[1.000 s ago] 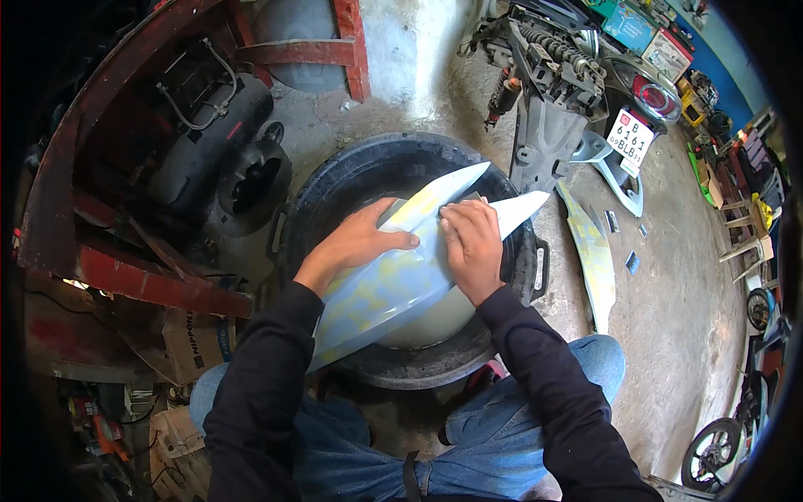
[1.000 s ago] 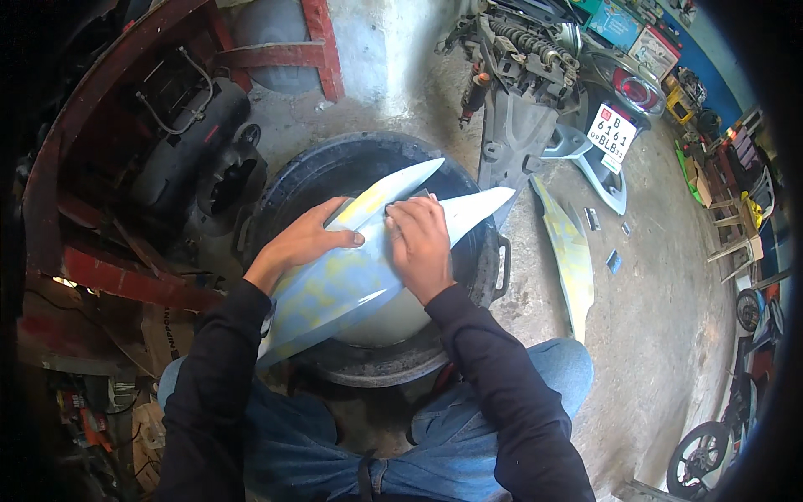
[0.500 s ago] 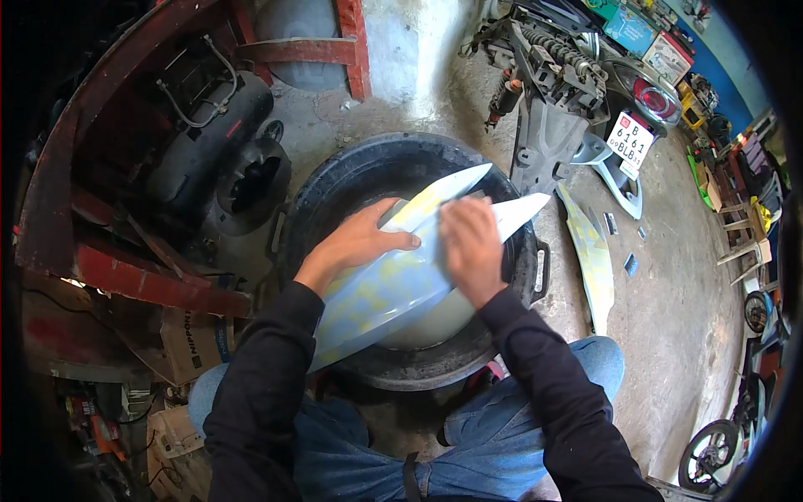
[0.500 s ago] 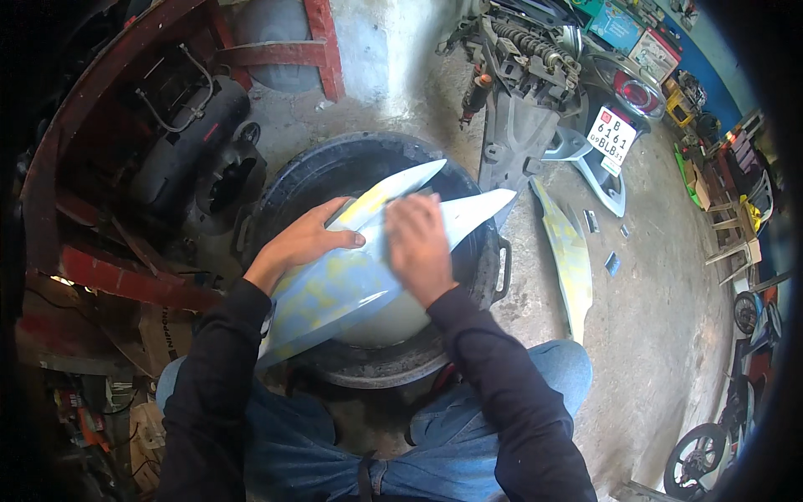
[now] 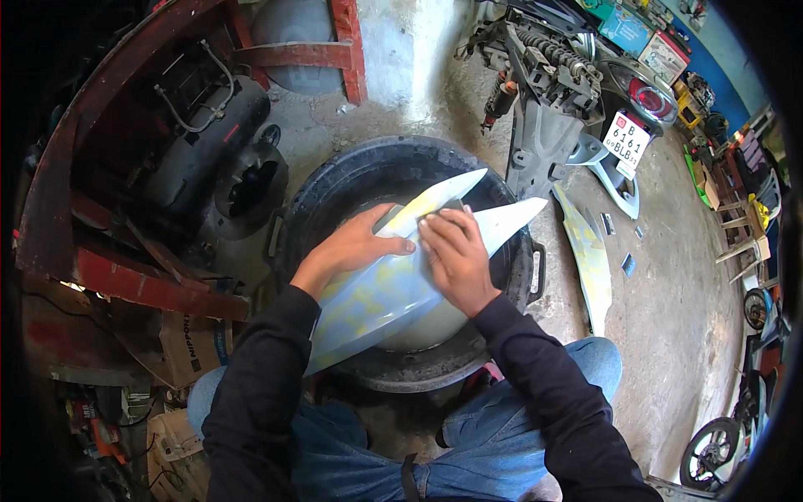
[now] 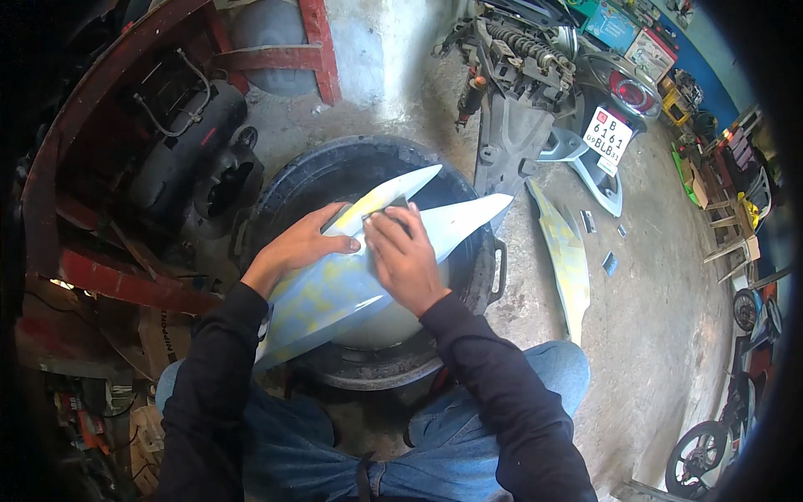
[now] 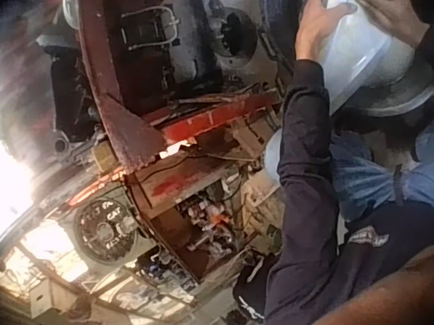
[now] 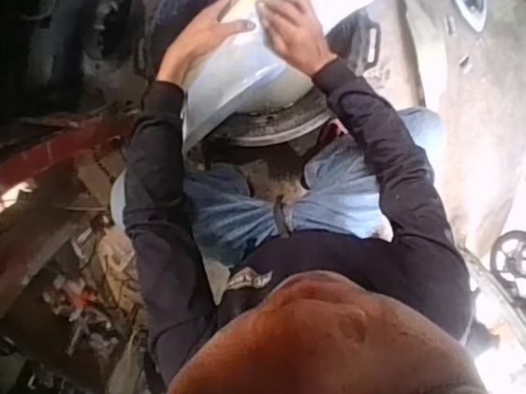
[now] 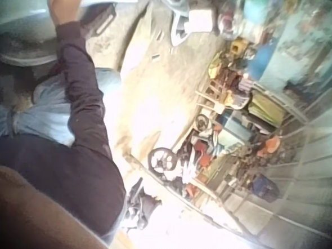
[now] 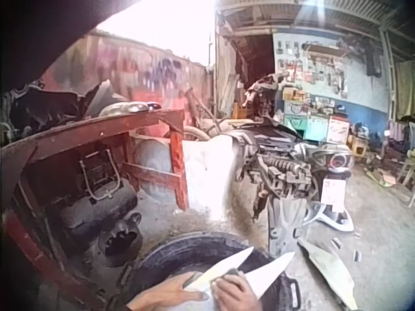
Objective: The person wet sands a motorcycle fairing by rubbing it with sandpaper over a basin of water.
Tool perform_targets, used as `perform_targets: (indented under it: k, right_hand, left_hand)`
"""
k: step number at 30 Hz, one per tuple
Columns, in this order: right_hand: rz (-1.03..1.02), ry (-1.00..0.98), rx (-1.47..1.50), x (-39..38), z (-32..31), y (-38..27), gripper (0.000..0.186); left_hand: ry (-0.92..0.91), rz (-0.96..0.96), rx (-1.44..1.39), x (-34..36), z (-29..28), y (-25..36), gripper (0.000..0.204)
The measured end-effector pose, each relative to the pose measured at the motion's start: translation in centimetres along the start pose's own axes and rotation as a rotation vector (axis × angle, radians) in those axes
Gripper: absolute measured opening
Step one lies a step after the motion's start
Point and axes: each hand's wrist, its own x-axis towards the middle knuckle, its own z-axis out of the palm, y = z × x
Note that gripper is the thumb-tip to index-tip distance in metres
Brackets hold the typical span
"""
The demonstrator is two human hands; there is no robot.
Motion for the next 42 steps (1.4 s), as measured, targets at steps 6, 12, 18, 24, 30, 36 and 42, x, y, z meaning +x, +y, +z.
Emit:
perform_targets:
  k: [6, 12, 18, 24, 30, 36, 42]
  right_hand:
    - [0.015, 0.035, -0.045, 0.3, -0.1, 0.7, 0.032]
    - [0.014, 0.018, -0.070, 0.2, -0.2, 0.8, 0.033]
    - [0.013, 0.043, -0.116, 0.9, -0.4, 1.9, 0.033]
    - [-0.025, 0.010, -0.082, 0.4, -0.4, 1.5, 0.033]
    - [0.046, 0.042, -0.071, 1.1, -0.7, 1.7, 0.032]
    - [0.034, 0.039, -0.016, 0.7, -0.3, 1.2, 0.029]
    - [-0.007, 0.010, -0.033, 0.1, -0.1, 0.7, 0.030]
  left_hand:
    - [0.004, -0.007, 0.001, 0.0, -0.1, 0.1, 0.073]
    - [0.005, -0.020, 0.013, 0.0, 0.0, 0.5, 0.073]
    - [0.013, 0.007, 0.011, 0.2, 0.0, 0.1, 0.072]
    - [0.004, -0.001, 0.021, 0.3, 0.1, 0.0, 0.072]
    - [0.010, 0.007, 0.026, 0.3, 0.0, 0.1, 0.071]
    - [0.028, 0.037, 0.043, 0.4, 0.0, -0.4, 0.073]
    - [0.044, 0.043, 0.087, 0.5, 0.0, -0.4, 0.073]
